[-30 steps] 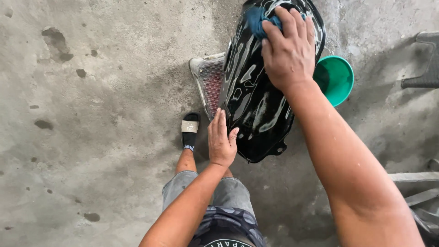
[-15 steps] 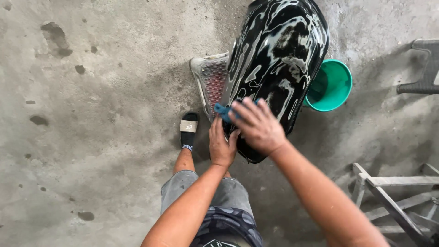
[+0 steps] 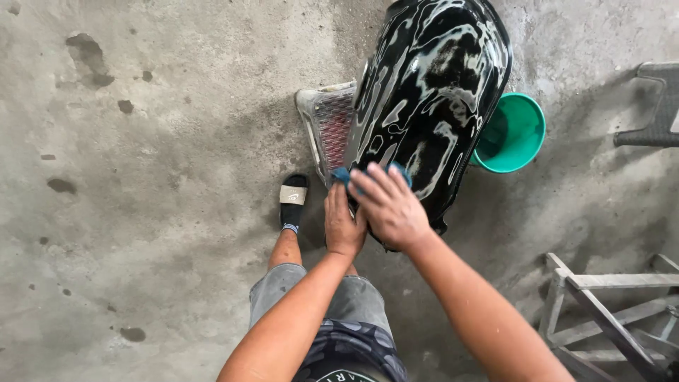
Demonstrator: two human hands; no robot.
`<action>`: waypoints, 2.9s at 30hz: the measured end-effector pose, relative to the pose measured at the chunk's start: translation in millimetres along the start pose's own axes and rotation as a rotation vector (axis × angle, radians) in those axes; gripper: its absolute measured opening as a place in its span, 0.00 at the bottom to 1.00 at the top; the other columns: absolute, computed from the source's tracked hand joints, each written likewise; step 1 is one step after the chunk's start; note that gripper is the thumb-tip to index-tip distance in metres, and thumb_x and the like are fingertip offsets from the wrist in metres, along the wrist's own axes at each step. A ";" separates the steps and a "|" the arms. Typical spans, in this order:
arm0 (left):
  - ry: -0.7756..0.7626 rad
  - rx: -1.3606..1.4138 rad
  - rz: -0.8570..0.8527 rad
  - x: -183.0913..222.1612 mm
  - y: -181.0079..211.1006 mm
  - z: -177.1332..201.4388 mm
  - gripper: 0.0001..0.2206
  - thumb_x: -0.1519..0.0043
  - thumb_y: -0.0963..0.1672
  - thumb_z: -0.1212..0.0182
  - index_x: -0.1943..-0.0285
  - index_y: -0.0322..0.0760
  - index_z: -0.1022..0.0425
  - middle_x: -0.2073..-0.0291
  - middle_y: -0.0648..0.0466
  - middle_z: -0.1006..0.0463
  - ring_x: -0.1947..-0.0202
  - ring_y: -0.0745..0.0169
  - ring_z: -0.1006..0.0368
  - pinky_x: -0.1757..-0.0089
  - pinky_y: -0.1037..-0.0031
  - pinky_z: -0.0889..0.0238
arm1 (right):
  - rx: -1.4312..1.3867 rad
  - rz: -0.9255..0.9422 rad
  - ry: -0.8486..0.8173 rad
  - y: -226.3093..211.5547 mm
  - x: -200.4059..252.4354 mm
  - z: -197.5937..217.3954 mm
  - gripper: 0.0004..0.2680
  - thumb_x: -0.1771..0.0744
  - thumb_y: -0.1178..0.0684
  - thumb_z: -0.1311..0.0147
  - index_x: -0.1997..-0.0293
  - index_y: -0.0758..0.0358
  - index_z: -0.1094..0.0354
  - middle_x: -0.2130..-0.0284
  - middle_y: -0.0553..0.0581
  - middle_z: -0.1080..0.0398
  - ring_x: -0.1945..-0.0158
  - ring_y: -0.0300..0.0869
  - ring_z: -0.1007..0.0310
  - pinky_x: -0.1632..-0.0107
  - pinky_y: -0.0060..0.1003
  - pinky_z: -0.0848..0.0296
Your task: The person scrubs a black motorcycle fuel tank with a blue cloth and a sanding block, focusing on the surface and the fuel cap area. They then dip the cloth and sanding block into a green bucket of water before resuming the scrubbing process.
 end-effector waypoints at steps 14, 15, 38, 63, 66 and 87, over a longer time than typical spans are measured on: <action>-0.025 -0.150 -0.197 -10.3 42.9 21.9 0.32 0.34 0.49 0.41 0.23 0.29 0.45 0.27 0.37 0.41 0.30 0.34 0.42 0.35 0.55 0.48 | -0.167 -0.884 0.789 104.5 11.2 18.8 0.24 0.29 0.48 0.40 0.26 0.63 0.47 0.32 0.72 0.44 0.30 0.65 0.42 0.30 0.54 0.41; -0.041 -0.167 -0.215 -12.5 46.4 23.4 0.33 0.35 0.49 0.40 0.24 0.30 0.45 0.26 0.36 0.42 0.29 0.34 0.43 0.35 0.55 0.49 | -0.255 -0.985 0.836 108.6 15.5 18.2 0.28 0.31 0.43 0.35 0.27 0.63 0.47 0.36 0.71 0.40 0.33 0.63 0.39 0.33 0.52 0.39; 0.061 -0.025 -0.127 -41.2 39.2 39.3 0.27 0.31 0.45 0.43 0.21 0.38 0.43 0.25 0.42 0.41 0.29 0.38 0.41 0.32 0.58 0.47 | -0.318 -0.863 0.794 109.3 6.6 -2.6 0.17 0.29 0.47 0.42 0.35 0.64 0.38 0.46 0.64 0.31 0.43 0.55 0.30 0.38 0.44 0.32; -0.097 -0.304 -0.498 -179.6 134.4 -2.0 0.41 0.33 0.61 0.52 0.17 0.38 0.56 0.18 0.43 0.60 0.18 0.38 0.61 0.26 0.47 0.61 | 0.151 -0.642 0.483 76.6 -12.6 27.4 0.28 0.31 0.31 0.47 0.26 0.53 0.49 0.28 0.68 0.53 0.30 0.66 0.50 0.30 0.61 0.50; -0.128 -0.267 -0.501 -164.8 132.1 9.0 0.40 0.30 0.61 0.53 0.15 0.39 0.58 0.17 0.44 0.60 0.17 0.39 0.61 0.25 0.48 0.61 | 0.139 -0.675 0.475 80.1 -9.8 14.6 0.28 0.31 0.33 0.47 0.25 0.51 0.49 0.27 0.65 0.52 0.30 0.64 0.48 0.30 0.61 0.49; -0.228 -0.243 -0.499 -70.6 90.2 24.9 0.42 0.34 0.61 0.50 0.18 0.34 0.56 0.20 0.37 0.59 0.20 0.32 0.62 0.29 0.43 0.63 | 0.132 -0.678 0.477 85.4 -10.0 8.4 0.25 0.29 0.34 0.46 0.25 0.48 0.49 0.27 0.65 0.50 0.31 0.64 0.47 0.32 0.60 0.46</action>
Point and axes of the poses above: each hand's wrist, its own x-axis away from the middle knuckle, its own z-axis out of the back of the hand, y = z × x, the point moved 4 cm from there along -x, towards the middle knuckle
